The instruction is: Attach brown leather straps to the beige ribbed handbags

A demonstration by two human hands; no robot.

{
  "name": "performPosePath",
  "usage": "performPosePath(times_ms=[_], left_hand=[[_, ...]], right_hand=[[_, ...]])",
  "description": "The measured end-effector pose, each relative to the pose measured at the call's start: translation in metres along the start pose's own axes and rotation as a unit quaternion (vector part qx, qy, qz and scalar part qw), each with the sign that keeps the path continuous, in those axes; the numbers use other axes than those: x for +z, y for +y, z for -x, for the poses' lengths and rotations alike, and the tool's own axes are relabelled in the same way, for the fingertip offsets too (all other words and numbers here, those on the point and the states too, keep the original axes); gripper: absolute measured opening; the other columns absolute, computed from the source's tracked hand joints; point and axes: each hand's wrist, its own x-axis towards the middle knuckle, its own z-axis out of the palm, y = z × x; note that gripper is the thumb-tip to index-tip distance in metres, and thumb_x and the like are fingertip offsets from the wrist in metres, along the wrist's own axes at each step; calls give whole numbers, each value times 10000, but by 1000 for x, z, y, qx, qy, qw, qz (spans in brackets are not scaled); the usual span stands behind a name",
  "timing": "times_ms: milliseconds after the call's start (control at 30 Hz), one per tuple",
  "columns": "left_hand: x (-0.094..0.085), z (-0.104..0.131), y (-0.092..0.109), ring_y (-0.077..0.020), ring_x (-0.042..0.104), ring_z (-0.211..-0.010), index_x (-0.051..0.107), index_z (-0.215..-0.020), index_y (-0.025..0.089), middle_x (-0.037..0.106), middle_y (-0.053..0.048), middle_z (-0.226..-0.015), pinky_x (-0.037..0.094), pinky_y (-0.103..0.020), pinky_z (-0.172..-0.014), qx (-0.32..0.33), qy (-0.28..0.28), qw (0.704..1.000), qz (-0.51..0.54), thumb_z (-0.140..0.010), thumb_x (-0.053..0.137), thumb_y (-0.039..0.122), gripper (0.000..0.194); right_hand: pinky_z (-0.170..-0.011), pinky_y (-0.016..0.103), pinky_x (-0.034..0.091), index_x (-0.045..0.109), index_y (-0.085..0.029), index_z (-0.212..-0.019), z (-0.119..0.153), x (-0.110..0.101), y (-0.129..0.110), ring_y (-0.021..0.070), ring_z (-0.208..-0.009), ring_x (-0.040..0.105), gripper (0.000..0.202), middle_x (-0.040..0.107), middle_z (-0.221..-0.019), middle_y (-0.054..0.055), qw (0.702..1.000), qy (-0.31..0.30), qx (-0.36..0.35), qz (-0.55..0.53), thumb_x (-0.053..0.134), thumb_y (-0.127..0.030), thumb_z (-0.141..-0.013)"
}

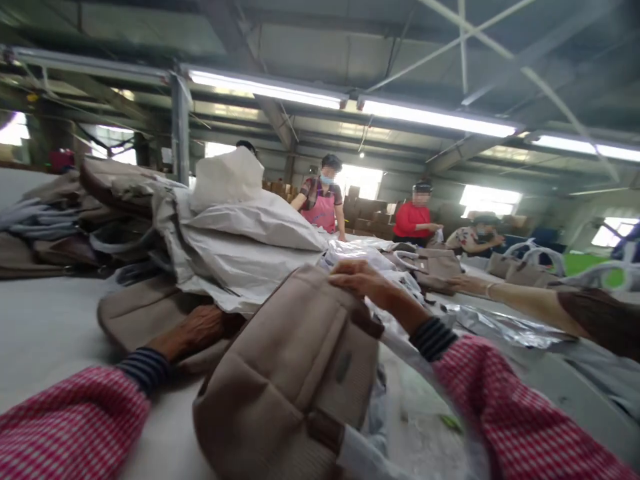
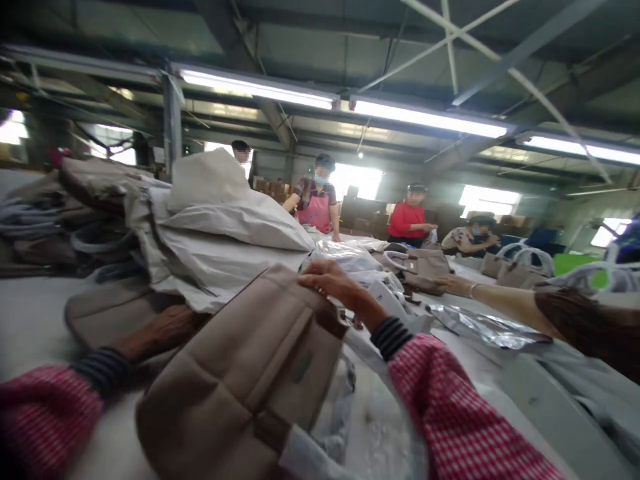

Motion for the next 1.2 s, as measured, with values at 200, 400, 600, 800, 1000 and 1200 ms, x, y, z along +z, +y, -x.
performPosePath(times_ms=[200,400,600,800,1000,1200], left_hand=[[-43,63,0,-166,760,-927,746,-1049,261,812,68,-1050,542,-163,-799,44,46,997,-41,-1016,496,373,276],[-73,99,111,-214,685,-1161,682,-1180,279,759,37,-1202,461,-315,-1101,184,197,960,-67,-1008,609,337,196],[-6,86,254,-302,548,-1353,551,-1435,194,648,-79,-1451,400,-459,-1166,322,36,944,-65,-999,637,359,474],[-12,44,248,-193,597,-701,600,-808,207,654,-10,-751,502,-331,-679,104,-21,977,183,-1053,452,358,323],[-33,32,184,-186,641,-700,659,-878,183,724,-32,-838,517,-278,-609,-285,322,843,324,-913,613,480,302],[-2,50,169,-355,578,-1344,499,-1389,182,607,-189,-1420,539,-519,-1044,-81,374,924,11,-938,659,253,484]], right_hand=[[-749,270,487,680,-143,-1175,-9,14,31,186,-921,636,363,694,-1054,67,997,-3,-11,70,742,-247,-833],[-802,320,475,683,-153,-1203,71,-22,56,219,-947,630,430,686,-1086,92,978,-114,18,173,721,-438,-883],[-549,255,303,642,-113,-1217,130,-17,59,114,-576,432,485,532,-661,-56,984,-76,151,62,744,-303,-782],[-556,248,423,667,-145,-1098,116,-7,30,142,-650,583,408,657,-778,25,954,4,103,-283,733,-456,-841],[-617,273,517,564,-199,-1143,104,48,55,215,-877,691,367,705,-1032,91,965,44,96,-240,640,-473,-912],[-881,430,514,613,-172,-1189,122,109,67,296,-1015,646,274,697,-1155,161,942,-113,-116,293,588,-280,-939]])
